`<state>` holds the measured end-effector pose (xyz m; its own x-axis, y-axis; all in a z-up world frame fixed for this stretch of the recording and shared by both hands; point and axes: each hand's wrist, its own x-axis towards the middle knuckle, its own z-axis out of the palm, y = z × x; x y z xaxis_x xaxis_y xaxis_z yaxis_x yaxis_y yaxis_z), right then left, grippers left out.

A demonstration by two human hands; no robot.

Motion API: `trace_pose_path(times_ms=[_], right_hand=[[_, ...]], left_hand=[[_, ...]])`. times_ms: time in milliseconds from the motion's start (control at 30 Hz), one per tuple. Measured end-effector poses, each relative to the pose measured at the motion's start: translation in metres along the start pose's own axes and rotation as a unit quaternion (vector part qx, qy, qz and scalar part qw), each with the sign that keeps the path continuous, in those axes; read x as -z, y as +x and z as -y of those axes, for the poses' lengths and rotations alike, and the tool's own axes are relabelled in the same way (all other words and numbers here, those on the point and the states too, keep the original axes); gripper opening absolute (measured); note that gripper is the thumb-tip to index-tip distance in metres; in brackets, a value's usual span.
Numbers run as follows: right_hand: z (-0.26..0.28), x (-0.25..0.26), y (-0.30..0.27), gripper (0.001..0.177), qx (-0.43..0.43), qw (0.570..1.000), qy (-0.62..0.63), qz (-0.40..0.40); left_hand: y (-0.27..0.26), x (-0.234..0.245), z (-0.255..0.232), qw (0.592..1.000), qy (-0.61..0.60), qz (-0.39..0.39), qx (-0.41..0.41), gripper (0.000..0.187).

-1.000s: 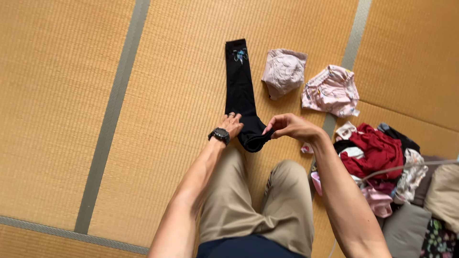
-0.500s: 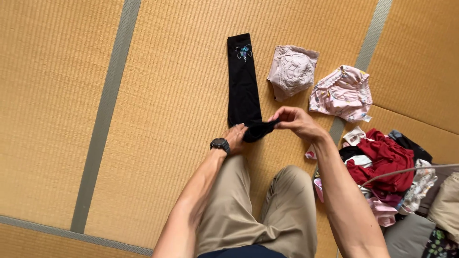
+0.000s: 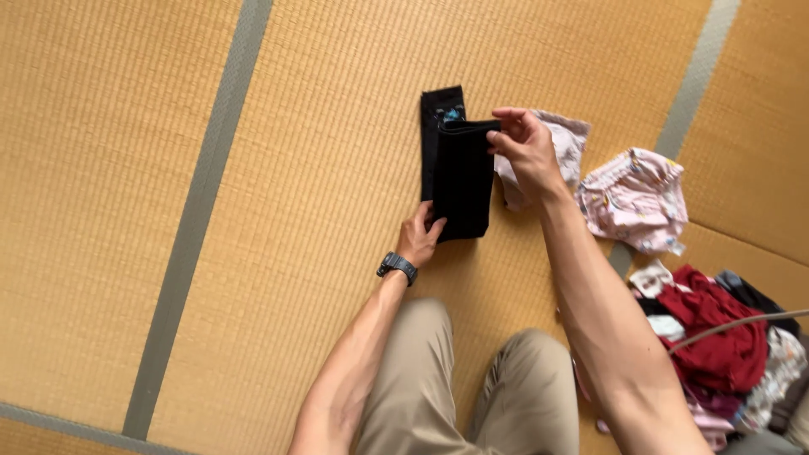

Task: Fold various pieces of laundry, including underwear, bras, and leggings, on a tatami mat.

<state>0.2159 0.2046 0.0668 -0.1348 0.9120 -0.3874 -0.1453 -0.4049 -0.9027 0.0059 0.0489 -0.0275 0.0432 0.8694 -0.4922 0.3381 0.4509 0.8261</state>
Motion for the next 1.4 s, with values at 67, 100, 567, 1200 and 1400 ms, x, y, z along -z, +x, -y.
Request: trace_pose_path(times_ms=[67,100,567,1200,1400], right_hand=[[-0.006,-0.002,0.029,0.034,-0.009,1.000,-0.010,0.003],[-0.010,-0.004,0.043,0.036,-0.018,1.000,-0.020,0.003],[-0.129,-0.006,0.067,0.066,-0.152,0.895,-0.410,-0.093],[-0.019,-0.011,0.052,0.043,-0.105,0.987,0.119,0.012],[-0.020,0.025,0.031,0.043,-0.065,0.988,0.098,0.098]], left_hand=[[0.017,-0.008,0.018,1.000,-0.007,-0.013,0.001,0.048],[0.026,-0.011,0.028,1.000,-0.015,-0.024,0.001,0.049],[0.065,0.002,-0.008,0.992,0.061,-0.056,0.099,0.061],[0.131,0.042,-0.099,0.980,-0.199,-0.014,-0.019,0.042],[0.110,0.048,-0.104,0.985,-0.005,-0.065,-0.160,0.042]])
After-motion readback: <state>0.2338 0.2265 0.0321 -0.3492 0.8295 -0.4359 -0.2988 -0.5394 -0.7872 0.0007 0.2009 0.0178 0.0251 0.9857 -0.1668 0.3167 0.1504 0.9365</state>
